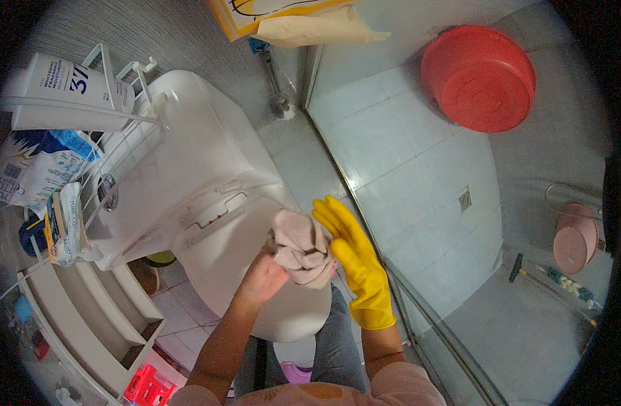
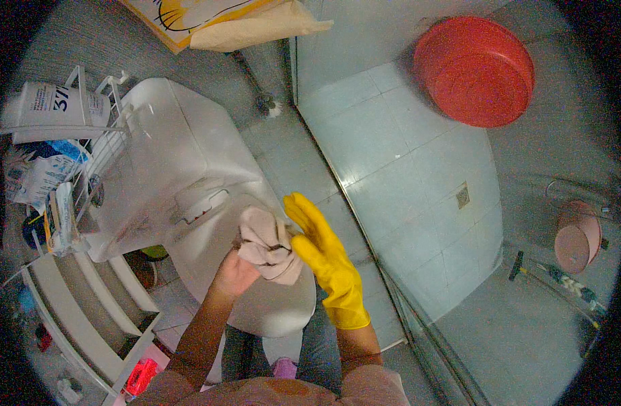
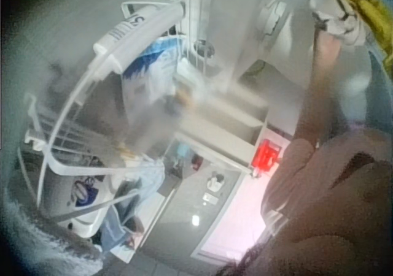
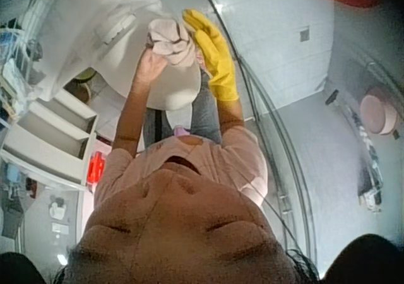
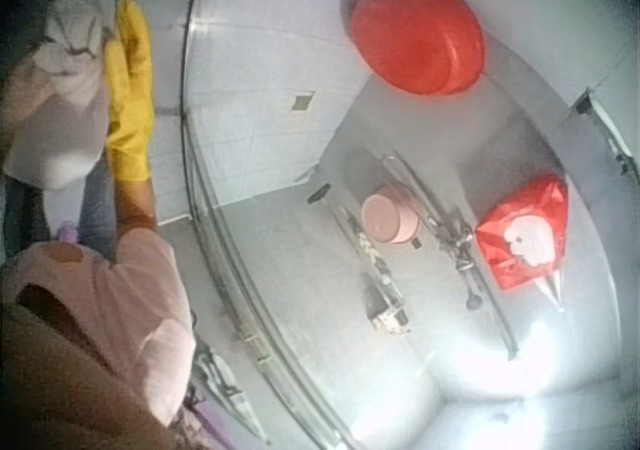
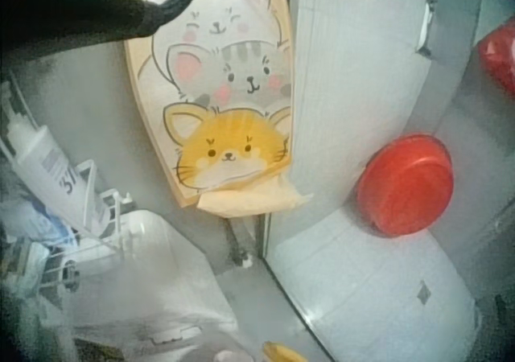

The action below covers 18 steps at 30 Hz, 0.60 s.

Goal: The person cleans a toilet by wiping the seat and lid with a cloth, then applies cleaning liquid into the bowl and scrubs it with a toilet brush. They also wipe the tank and surrounding surfaces before finishing the task.

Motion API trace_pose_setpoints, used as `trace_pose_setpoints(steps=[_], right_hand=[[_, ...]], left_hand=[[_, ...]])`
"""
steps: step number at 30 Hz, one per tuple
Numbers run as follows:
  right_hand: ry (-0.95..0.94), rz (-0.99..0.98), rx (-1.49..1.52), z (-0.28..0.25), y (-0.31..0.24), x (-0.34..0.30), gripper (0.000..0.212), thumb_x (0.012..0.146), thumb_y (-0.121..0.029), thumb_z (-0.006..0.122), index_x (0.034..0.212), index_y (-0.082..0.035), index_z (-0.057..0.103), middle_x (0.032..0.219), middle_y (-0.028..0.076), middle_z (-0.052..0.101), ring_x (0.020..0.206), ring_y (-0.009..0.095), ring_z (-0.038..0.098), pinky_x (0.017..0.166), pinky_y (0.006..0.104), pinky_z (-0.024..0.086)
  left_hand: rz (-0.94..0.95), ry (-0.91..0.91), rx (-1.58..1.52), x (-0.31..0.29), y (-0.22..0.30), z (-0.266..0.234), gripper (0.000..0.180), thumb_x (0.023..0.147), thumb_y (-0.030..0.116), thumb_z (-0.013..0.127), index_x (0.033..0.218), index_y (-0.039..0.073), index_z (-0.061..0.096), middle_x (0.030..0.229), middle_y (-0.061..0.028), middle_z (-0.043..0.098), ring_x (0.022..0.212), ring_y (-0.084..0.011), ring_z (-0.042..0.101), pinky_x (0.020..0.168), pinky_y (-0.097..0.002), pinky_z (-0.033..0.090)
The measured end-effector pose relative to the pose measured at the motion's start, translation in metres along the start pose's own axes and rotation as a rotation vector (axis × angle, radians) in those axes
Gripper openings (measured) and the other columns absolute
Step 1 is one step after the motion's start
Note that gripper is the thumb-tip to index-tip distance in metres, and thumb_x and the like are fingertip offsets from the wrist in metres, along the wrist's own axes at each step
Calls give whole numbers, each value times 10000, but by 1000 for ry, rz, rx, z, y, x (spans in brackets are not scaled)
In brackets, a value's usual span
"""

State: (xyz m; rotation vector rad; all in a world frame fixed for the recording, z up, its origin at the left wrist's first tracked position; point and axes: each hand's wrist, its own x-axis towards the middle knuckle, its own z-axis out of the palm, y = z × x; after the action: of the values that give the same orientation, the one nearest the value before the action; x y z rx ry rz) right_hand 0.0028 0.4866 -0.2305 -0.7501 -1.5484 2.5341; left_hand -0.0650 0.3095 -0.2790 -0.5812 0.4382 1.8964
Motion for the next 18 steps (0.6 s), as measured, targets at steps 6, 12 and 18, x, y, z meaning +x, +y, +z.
trace_pose_setpoints(steps=[6, 12, 18], right_hand=[[-47, 261, -246, 6, 33, -5, 841, 711, -195, 790, 1395, -71, 317, 1327, 105, 444, 1228, 214, 413, 1035, 327, 304], [191, 46, -446, 4, 74, -3, 606, 806, -242, 698, 1323, -90, 422, 1250, 77, 525, 1122, 201, 511, 945, 302, 401], [-178, -596, -1021, 5, 66, 102, 262, 759, -46, 612, 1021, -33, 612, 1064, 148, 599, 979, 296, 571, 857, 367, 445]], left_hand=[[513, 417, 1386, 5, -5, 0, 411, 891, 105, 569, 1278, 55, 439, 1178, -71, 545, 1040, -173, 550, 850, -279, 462], [228, 267, 992, -12, -7, -24, 376, 897, 19, 522, 1266, 49, 455, 1116, -94, 577, 983, -177, 571, 872, -291, 454], [186, 448, 949, -51, -16, -73, 251, 902, 2, 504, 1152, -6, 501, 1080, -115, 597, 980, -190, 587, 902, -307, 459]])
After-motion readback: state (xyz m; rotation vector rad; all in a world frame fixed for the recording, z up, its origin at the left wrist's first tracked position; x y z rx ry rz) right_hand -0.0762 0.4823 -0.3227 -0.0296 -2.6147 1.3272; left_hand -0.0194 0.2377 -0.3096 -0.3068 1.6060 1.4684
